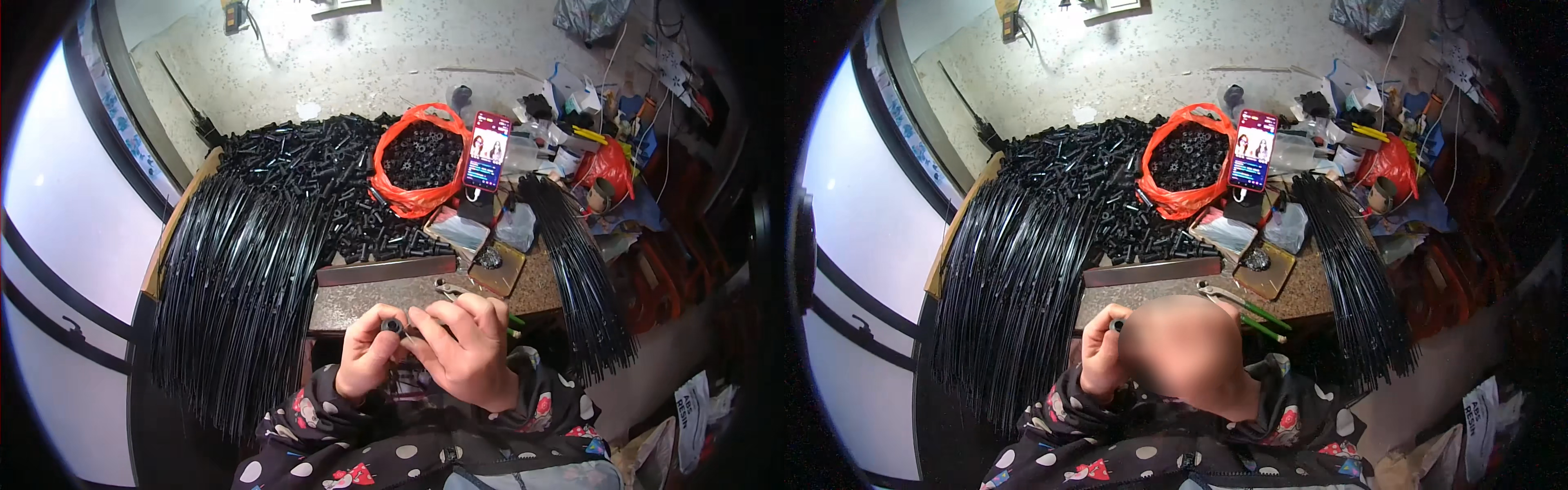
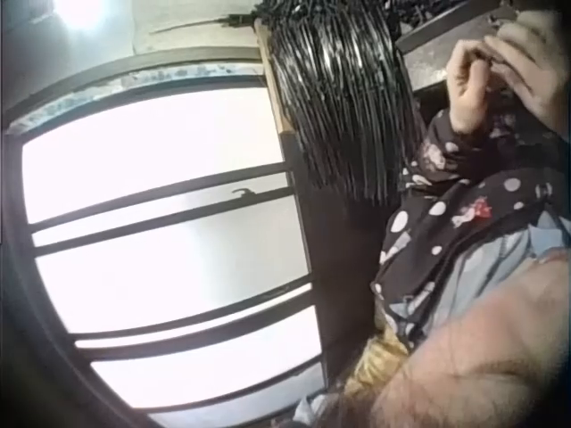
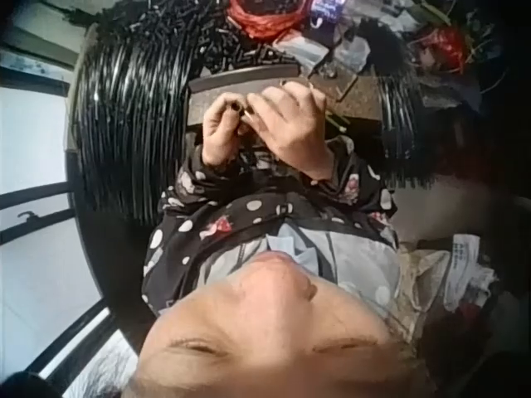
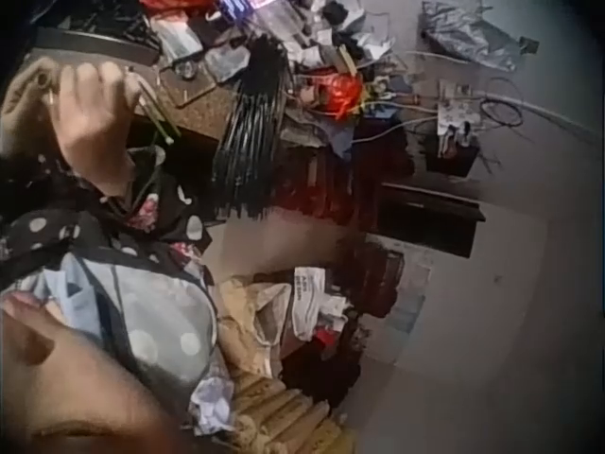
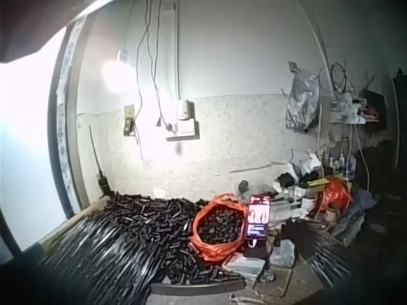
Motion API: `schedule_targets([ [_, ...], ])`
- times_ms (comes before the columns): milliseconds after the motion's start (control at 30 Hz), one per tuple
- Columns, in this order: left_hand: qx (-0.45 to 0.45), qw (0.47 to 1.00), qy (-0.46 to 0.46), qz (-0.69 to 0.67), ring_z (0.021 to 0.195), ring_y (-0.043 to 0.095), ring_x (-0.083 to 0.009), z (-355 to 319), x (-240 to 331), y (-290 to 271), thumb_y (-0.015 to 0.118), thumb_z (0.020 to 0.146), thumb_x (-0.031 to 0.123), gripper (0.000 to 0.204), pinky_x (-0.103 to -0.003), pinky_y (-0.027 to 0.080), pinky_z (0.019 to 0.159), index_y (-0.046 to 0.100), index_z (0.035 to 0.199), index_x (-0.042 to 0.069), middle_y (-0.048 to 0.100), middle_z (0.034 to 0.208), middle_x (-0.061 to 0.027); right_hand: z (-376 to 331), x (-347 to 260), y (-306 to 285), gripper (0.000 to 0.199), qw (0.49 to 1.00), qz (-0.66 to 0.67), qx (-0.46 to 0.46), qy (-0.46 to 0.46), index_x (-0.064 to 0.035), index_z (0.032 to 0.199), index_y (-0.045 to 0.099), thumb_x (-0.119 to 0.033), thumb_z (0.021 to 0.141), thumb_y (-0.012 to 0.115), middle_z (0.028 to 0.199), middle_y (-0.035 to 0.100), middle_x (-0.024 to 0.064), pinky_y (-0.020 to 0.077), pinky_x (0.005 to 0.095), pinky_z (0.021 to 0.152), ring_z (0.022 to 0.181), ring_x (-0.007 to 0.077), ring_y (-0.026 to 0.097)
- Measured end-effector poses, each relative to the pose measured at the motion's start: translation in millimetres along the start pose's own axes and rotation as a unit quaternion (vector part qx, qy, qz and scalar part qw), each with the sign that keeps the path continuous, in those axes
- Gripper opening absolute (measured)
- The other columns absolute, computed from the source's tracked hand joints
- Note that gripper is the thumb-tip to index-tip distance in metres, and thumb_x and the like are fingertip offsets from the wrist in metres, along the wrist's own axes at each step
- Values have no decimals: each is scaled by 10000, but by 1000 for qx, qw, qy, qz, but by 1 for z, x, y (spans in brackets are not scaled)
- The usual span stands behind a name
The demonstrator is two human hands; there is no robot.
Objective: Attaching small electrical or mechanical components to the ends of pre-cut black wires using pliers and hand assembly.
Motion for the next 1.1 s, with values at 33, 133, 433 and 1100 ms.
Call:
schedule_targets([
  [33, 1, 1000, -4, -1, 577, 417, -43, 2, -5, 3, 520, 890, 249, 240, -180, 341, 516, 493, 920, 12, 488, 714, 12, -1, 4, 7, 210, 999, 5, -26, 21, -51, 833, 619, -154, 666, 694, 823, 523, 52, 362, 360, 704, 767, 233, 491],
  [133, 32, 972, 124, 197, 583, 434, -57, 1, 15, 7, 466, 903, 226, 246, -194, 360, 518, 480, 908, -20, 516, 711, -26, -7, 14, 20, 181, 989, 106, -87, 57, -29, 801, 597, -95, 660, 689, 750, 526, 73, 380, 348, 632, 708, 247, 503],
  [433, 74, 983, 97, 138, 452, 355, -78, 8, 41, -25, 466, 729, 50, 92, -231, 282, 439, 467, 673, -24, 447, 536, -28, -120, 122, 51, 451, 952, -19, -199, 231, -37, 1102, 533, -111, 683, 684, 1062, 520, 171, 424, 387, 814, 974, 326, 501],
  [1100, 166, 955, 95, 226, 522, 399, -50, 4, 63, -49, 348, 913, 337, 491, -192, 278, 495, 604, 1022, -68, 492, 581, -2, -41, 8, 0, 235, 981, 54, -186, 9, -86, 702, 621, -193, 531, 740, 1014, 522, 26, 253, 429, 869, 1017, 315, 419],
])
Point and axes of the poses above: each hand's wrist, its own z-axis towards the middle knuckle, its own y-axis out of the palm, x = y × z, the point moved 9 cm from there along z, towards the middle knuckle
